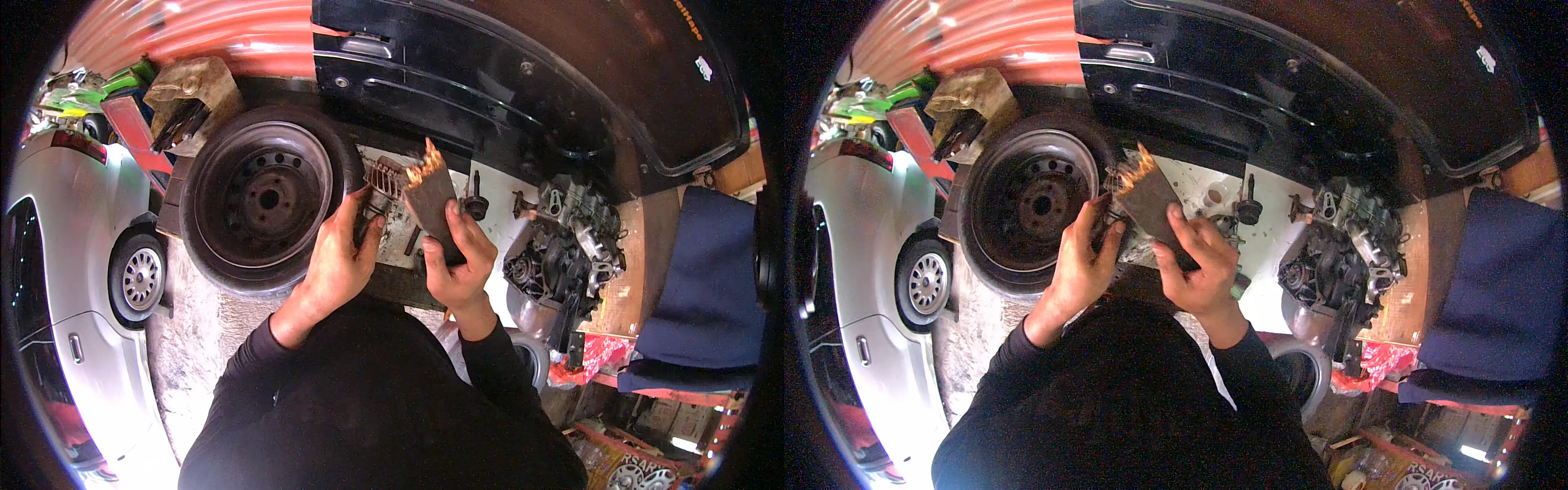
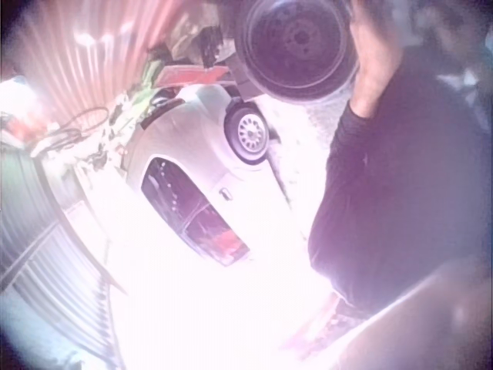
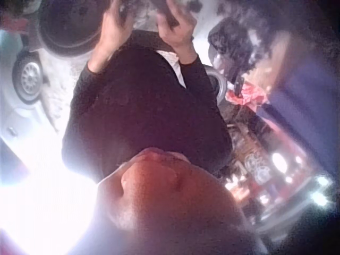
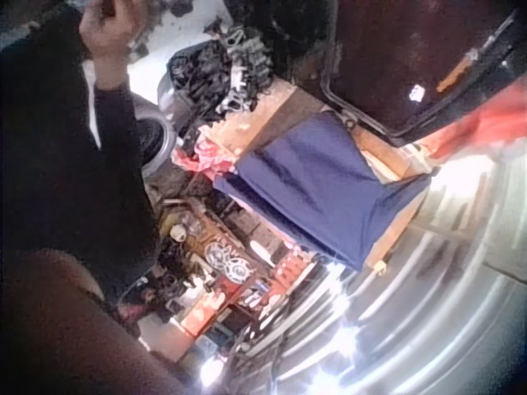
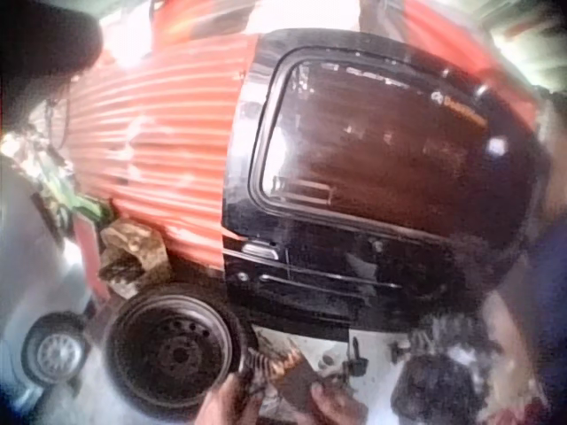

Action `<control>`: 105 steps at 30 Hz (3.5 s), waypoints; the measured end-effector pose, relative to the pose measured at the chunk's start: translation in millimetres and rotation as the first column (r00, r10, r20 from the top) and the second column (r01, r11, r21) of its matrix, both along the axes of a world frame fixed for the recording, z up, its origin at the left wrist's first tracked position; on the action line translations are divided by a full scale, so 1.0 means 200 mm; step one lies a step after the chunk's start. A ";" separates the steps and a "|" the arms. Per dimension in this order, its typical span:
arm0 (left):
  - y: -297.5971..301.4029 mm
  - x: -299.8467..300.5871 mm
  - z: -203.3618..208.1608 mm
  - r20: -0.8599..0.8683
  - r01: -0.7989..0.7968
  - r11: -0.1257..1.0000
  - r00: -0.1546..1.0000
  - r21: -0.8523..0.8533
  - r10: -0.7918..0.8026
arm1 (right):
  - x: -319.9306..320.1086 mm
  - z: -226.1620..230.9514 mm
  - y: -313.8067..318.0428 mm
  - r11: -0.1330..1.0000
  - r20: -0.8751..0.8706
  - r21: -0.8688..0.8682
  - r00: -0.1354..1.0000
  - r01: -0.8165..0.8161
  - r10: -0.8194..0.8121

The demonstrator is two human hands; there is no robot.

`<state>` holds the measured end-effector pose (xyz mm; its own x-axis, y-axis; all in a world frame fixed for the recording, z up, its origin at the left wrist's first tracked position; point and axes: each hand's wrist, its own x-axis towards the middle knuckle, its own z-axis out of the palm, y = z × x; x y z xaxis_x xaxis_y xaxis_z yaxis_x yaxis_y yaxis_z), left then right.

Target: The person cleans a metal gear assembly using a wire brush and a small scraper. They rotate the gear to access different sides and remove grime from the teeth and shaft. The cleaned gear is held and turned repeatedly to inspect the surfaces.

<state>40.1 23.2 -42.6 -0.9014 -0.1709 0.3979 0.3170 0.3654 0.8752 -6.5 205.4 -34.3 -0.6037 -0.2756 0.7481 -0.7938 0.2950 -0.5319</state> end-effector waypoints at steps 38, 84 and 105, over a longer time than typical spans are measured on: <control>-0.01 0.02 -0.02 0.189 0.106 0.542 0.868 0.834 -0.460 | -0.04 -0.24 0.05 0.992 -0.068 -0.119 0.997 -0.040 0.032; -0.01 -0.10 0.02 0.153 0.178 0.984 0.973 -0.004 -0.175 | -0.15 -0.17 0.01 0.840 0.786 -0.539 0.317 -0.067 0.530; 0.01 0.03 -0.43 0.469 0.067 0.858 0.814 0.510 -0.342 | -0.27 -0.24 0.20 0.942 0.925 -0.007 0.355 -0.336 0.133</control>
<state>47.0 25.3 -128.3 -0.9748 0.0094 -0.2229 -0.2222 -0.1307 0.9662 -60.1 244.5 -81.7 -0.7743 -0.5708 -0.2732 0.0832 0.3361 -0.9381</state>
